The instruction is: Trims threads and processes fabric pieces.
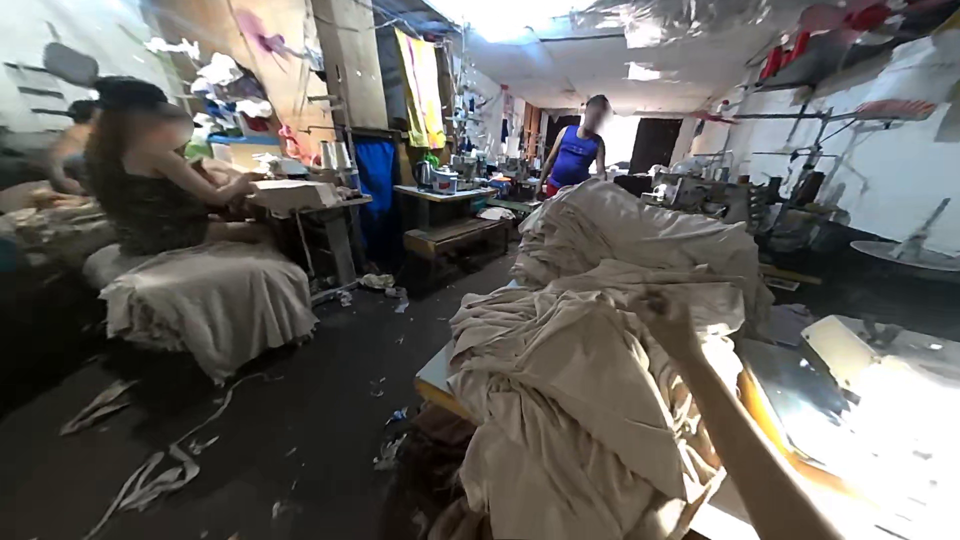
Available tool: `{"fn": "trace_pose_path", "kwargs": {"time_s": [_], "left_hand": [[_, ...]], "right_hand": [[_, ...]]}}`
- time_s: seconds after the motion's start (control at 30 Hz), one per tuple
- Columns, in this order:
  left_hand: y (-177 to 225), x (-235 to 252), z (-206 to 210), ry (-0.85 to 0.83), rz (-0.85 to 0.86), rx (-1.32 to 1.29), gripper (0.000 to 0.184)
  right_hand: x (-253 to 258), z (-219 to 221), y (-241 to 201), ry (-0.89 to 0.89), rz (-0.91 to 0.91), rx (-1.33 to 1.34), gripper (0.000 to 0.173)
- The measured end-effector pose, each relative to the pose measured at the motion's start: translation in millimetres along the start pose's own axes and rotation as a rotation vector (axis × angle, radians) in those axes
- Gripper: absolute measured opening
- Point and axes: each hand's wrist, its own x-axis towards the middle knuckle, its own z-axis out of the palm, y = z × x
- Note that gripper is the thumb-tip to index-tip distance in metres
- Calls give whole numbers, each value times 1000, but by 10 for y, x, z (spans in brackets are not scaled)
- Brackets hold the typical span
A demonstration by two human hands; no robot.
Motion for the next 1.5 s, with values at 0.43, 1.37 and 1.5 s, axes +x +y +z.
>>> {"fn": "trace_pose_path", "kwargs": {"time_s": [0.43,1.37,1.5], "left_hand": [[693,-389,169,448,358,256,37],[1359,-765,927,101,343,-37,43],[1328,-675,945,-163,400,-63,53]], "right_hand": [[-1820,854,102,-425,-299,-451,31],[-1358,407,198,-632,192,704,22],[-1809,585,85,-719,5,656,41]]}}
